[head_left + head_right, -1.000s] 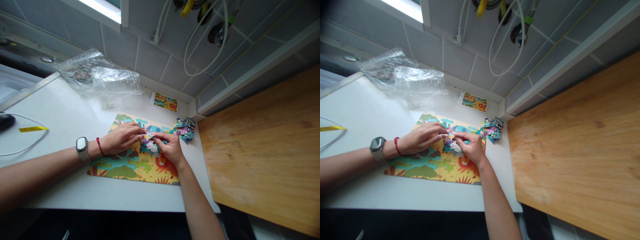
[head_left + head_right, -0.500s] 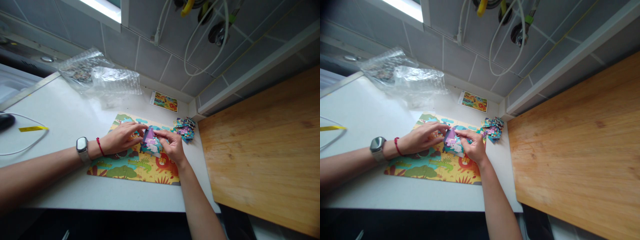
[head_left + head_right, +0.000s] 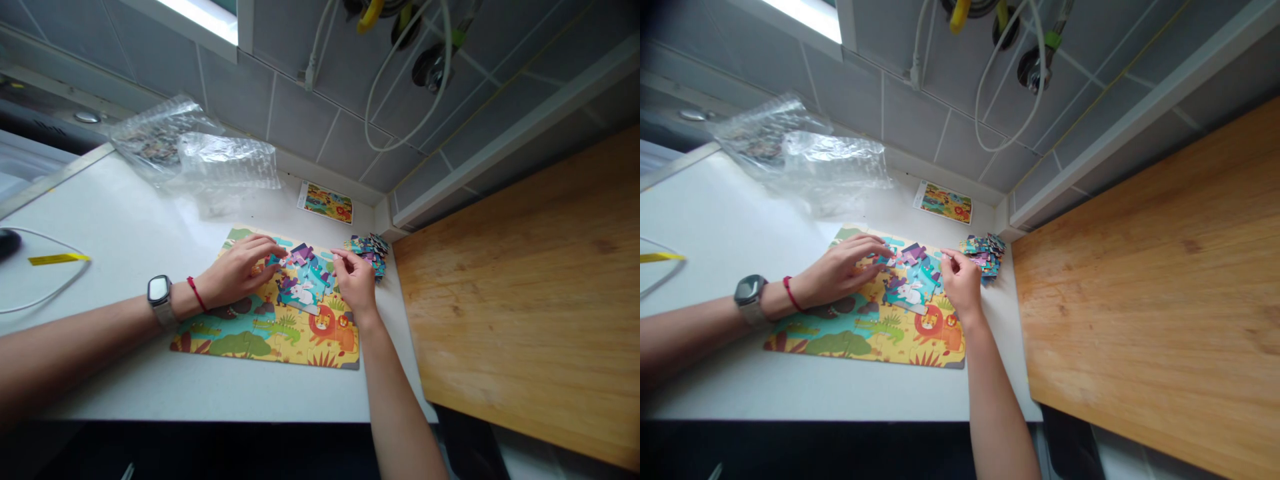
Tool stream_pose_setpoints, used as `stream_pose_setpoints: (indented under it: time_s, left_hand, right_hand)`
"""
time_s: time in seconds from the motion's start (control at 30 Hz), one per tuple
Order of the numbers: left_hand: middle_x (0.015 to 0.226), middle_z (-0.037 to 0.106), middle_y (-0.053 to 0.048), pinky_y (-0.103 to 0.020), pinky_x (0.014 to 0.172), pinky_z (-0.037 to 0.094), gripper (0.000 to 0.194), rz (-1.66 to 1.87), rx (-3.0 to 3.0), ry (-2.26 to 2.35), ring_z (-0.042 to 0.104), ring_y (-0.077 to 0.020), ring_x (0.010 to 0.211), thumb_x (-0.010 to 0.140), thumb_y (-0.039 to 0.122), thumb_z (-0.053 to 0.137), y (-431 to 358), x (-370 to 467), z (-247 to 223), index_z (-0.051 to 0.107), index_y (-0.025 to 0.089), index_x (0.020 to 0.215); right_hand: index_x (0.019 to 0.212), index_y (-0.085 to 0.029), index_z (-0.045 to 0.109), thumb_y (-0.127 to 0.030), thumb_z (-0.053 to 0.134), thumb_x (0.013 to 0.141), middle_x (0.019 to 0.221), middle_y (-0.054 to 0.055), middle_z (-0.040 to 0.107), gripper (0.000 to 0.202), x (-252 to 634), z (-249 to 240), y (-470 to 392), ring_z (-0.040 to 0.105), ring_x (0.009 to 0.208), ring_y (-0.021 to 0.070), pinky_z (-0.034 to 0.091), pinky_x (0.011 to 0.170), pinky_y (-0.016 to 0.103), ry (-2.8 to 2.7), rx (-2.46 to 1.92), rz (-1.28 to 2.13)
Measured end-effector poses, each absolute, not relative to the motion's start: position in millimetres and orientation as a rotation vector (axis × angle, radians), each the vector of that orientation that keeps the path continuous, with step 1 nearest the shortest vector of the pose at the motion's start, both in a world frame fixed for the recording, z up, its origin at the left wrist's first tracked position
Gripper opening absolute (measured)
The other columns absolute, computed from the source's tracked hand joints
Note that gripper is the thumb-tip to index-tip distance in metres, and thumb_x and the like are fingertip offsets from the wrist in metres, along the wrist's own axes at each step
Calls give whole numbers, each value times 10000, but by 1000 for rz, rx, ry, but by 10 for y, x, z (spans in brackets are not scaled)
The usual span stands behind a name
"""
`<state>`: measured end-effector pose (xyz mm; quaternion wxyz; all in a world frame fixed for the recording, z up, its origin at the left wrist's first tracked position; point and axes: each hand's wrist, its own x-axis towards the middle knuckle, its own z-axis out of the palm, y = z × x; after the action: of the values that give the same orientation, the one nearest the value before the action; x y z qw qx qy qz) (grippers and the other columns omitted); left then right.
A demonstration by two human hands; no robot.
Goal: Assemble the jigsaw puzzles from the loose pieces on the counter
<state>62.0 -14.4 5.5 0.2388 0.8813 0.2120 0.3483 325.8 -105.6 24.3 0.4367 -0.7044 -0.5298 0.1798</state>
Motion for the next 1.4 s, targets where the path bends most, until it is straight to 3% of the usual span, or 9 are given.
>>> stream_pose_setpoints:
  time_s: [0.1,0.2,0.37,0.47,0.6,0.87,1.0,1.17,1.4]
  left_hand:
    - [1148,737,-92,-446,995,554,173,921,2422,506,652,-257,1150,1049,276,587,-139,620,63,699,222,1168]
    - [1104,748,-79,-439,983,557,169,902,2431,458,658,-250,1123,1066,293,574,-145,630,90,707,227,1147]
    - [1062,751,-74,-413,950,565,172,880,2427,442,672,-241,1080,1070,289,561,-154,644,118,717,225,1106]
    - [1057,752,-75,-409,938,563,175,873,2430,435,677,-243,1070,1068,281,556,-155,648,118,719,220,1088]
    - [1051,753,-76,-406,933,558,173,879,2430,441,683,-243,1058,1065,279,560,-154,655,115,721,215,1067]
    - [1052,754,-74,-400,938,556,170,877,2423,447,678,-241,1067,1063,288,565,-148,644,107,724,230,1080]
    - [1059,753,-79,-408,947,557,176,877,2425,438,679,-242,1070,1066,288,557,-148,646,112,719,223,1086]
    - [1057,753,-82,-414,939,559,195,866,2422,456,679,-244,1056,1072,305,544,-142,655,112,717,215,1077]
    - [1078,753,-79,-424,953,556,192,875,2408,457,674,-248,1074,1067,300,545,-121,650,88,717,216,1084]
  right_hand:
    - [1071,-175,817,-391,614,951,819,59,747,320,3473,279,-1055,657,704,209,561,730,343,-1312,-1855,126]
    - [1185,-185,793,-373,690,904,1111,139,748,354,3664,261,-1052,663,1050,303,531,998,455,-1335,-1993,-227]
    - [1335,-193,732,-402,813,844,1431,166,679,539,3762,90,-999,481,1402,412,395,1168,576,-1439,-2127,-261]
    - [1290,-209,752,-362,772,885,1400,146,710,433,3771,19,-956,494,1389,394,394,1160,566,-1445,-2108,-244]
    - [1181,-203,789,-257,708,900,1236,135,768,298,3810,22,-936,602,1204,332,448,1098,481,-1442,-2047,-242]
    - [1182,-205,804,-228,678,880,1209,142,714,328,3852,59,-980,615,1148,305,479,1080,448,-1385,-2051,-268]
    - [1284,-208,764,-275,705,887,1430,162,637,407,3783,73,-970,520,1376,351,401,1193,529,-1428,-2108,-331]
    - [1394,-249,692,-416,715,931,1618,134,538,493,3673,113,-866,257,1599,421,158,1238,772,-1613,-2180,-250]
    - [1232,-243,774,-311,679,958,1270,128,789,298,3741,69,-820,578,1374,341,154,1251,734,-1609,-2075,-158]
